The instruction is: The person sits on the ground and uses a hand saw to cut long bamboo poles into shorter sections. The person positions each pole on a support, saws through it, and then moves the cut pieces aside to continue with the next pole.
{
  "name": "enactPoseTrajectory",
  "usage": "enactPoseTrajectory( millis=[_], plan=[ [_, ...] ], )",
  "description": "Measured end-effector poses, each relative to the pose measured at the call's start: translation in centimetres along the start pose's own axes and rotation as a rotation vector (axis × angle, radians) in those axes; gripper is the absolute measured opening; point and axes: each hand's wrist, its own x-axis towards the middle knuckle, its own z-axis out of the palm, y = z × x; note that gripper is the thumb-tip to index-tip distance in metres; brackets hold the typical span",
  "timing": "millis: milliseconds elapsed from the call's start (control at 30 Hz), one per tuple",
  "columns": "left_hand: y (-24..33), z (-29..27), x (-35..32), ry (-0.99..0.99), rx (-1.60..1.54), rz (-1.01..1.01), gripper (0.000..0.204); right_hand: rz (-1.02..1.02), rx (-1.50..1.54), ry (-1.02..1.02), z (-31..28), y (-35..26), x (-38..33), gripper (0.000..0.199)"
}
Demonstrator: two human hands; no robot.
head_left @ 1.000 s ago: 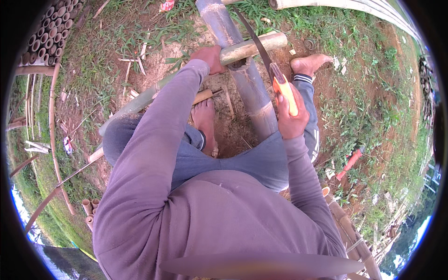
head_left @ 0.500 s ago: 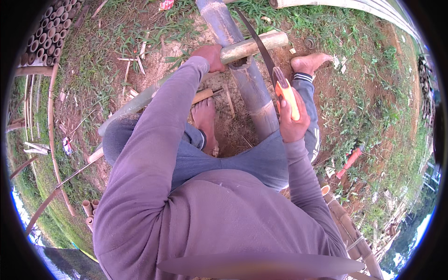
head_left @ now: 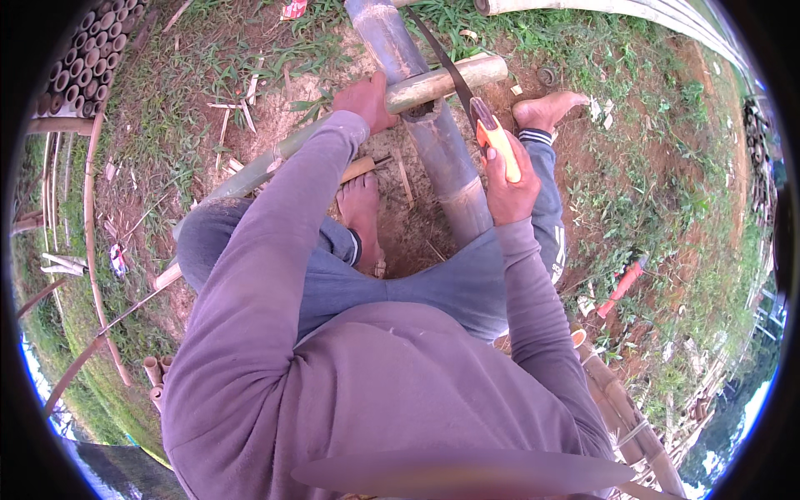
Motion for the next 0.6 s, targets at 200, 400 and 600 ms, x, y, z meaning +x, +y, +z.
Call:
enactPoseTrajectory(
  millis=[200, 400, 600],
  plan=[
    [-0.4, -1.1, 0.2, -0.128, -0.031, -0.002, 0.073, -0.007, 0.007, 0.018, 0.2, -0.9, -0.1, 0.040],
    [0.0, 0.2, 0.6, -0.105, -0.052, -0.023, 0.066, -0.062, -0.023, 0.033, 0.5, 0.2, -0.7, 0.041],
    [0.5, 1.2, -0.4, 0.011, -0.008, -0.063, 0.057, -0.052, -0.016, -0.003, 0.3, -1.6, -0.8, 0.039]
  ],
)
